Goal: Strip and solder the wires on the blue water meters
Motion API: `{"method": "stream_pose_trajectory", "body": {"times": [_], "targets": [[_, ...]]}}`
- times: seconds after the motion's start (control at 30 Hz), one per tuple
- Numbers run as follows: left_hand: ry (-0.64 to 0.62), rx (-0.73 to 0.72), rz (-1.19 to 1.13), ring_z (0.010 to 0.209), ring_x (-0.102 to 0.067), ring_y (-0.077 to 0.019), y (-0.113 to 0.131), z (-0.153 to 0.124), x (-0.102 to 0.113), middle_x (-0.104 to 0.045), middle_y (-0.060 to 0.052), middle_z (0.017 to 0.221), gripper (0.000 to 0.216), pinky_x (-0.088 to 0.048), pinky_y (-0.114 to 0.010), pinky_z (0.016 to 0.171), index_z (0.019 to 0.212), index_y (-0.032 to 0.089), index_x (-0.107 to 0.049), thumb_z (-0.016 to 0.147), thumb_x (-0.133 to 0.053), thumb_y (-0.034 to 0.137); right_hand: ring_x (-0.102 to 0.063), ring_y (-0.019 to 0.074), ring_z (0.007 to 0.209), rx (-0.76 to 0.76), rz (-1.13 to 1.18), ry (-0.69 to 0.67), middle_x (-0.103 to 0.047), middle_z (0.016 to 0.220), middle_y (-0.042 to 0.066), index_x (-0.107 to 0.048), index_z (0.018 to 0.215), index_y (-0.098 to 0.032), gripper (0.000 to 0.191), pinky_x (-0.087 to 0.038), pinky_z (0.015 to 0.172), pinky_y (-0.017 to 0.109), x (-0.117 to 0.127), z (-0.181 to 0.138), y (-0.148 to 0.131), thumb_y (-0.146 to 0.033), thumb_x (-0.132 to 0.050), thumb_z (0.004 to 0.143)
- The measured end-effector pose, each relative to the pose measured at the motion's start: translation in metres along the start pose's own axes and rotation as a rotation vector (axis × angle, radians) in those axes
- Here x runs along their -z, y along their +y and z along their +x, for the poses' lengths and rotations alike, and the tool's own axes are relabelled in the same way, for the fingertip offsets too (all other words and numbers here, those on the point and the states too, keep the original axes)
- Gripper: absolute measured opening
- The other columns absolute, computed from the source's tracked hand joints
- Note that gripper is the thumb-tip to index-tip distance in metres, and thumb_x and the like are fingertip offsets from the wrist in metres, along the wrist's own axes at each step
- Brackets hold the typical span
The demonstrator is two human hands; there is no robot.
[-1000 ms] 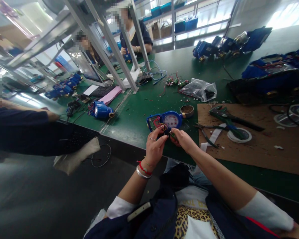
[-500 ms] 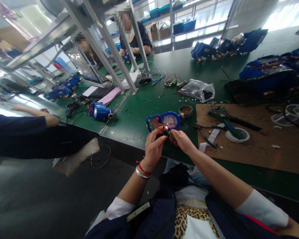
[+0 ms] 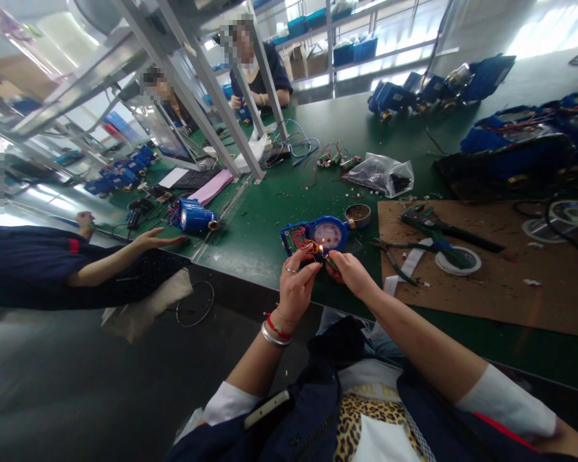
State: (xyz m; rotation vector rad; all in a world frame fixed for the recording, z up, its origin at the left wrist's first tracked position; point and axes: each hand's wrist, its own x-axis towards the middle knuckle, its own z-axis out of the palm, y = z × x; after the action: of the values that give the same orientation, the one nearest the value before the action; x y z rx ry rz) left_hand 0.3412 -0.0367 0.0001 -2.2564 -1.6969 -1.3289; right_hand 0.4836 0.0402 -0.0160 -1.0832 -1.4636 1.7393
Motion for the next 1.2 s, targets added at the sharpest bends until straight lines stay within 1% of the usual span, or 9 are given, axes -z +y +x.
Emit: {"method": "stream_pose_trajectory", "body": {"times": [0.2,0.4,0.53,0.73,0.97,1.2], "targets": [[0.001,-0.002,0.019,0.111,-0.057,-0.0195,-0.001,0.0,-0.001,-0.051,-0.011,0.134,0.014,-0.048,-0.041,0.098,0.096,0.02,-0.067,0.091,-0.054,0.017,-0.035,0.0077,0.041,-0.004,-0.012,0.001,-0.042,0.049,-0.001,-0.047,0.056,-0.017,0.043,-0.025,0.041,0.022,0.0,0.0,-0.001,-0.048,-0.038,0.084],[0.037,-0.017,0.036,0.11,-0.058,-0.0184,-0.001,0.001,-0.003,-0.055,-0.009,0.13,0.012,-0.048,-0.04,0.097,0.096,0.019,-0.066,0.089,-0.057,0.017,-0.035,0.0082,0.041,0.007,-0.022,-0.003,-0.042,0.048,-0.001,-0.047,0.056,-0.017,0.044,-0.025,0.041,0.023,0.0,0.0,0.002,-0.049,-0.037,0.085],[0.043,-0.008,0.041,0.112,-0.058,-0.0188,-0.001,0.0,-0.004,-0.056,-0.01,0.129,0.012,-0.048,-0.04,0.097,0.096,0.019,-0.066,0.09,-0.056,0.017,-0.035,0.0084,0.041,0.018,-0.03,-0.007,-0.041,0.048,-0.001,-0.046,0.056,-0.017,0.046,-0.025,0.042,0.023,0.0,0.001,0.003,-0.05,-0.036,0.086],[0.04,-0.008,0.048,0.109,-0.059,-0.0187,-0.001,0.001,-0.004,-0.056,-0.01,0.129,0.011,-0.048,-0.039,0.097,0.094,0.019,-0.066,0.09,-0.056,0.019,-0.036,0.0088,0.042,0.025,-0.051,-0.012,-0.042,0.048,-0.001,-0.047,0.056,-0.017,0.046,-0.025,0.043,0.023,0.0,0.001,0.003,-0.051,-0.036,0.085],[0.025,0.009,0.033,0.11,-0.058,-0.0183,-0.001,0.001,-0.004,-0.055,-0.009,0.13,0.011,-0.048,-0.04,0.099,0.095,0.019,-0.065,0.089,-0.056,0.017,-0.037,0.0097,0.044,0.032,-0.084,-0.016,-0.045,0.049,0.0,-0.049,0.058,-0.017,0.046,-0.025,0.044,0.023,0.002,0.002,0.01,-0.052,-0.036,0.086],[0.046,0.004,0.029,0.112,-0.057,-0.0183,-0.001,0.001,-0.005,-0.056,-0.009,0.127,0.01,-0.048,-0.039,0.098,0.094,0.018,-0.065,0.089,-0.058,0.016,-0.037,0.0097,0.044,0.042,-0.102,-0.026,-0.044,0.048,0.0,-0.049,0.058,-0.017,0.048,-0.026,0.044,0.024,0.002,-0.001,0.005,-0.052,-0.034,0.087]]}}
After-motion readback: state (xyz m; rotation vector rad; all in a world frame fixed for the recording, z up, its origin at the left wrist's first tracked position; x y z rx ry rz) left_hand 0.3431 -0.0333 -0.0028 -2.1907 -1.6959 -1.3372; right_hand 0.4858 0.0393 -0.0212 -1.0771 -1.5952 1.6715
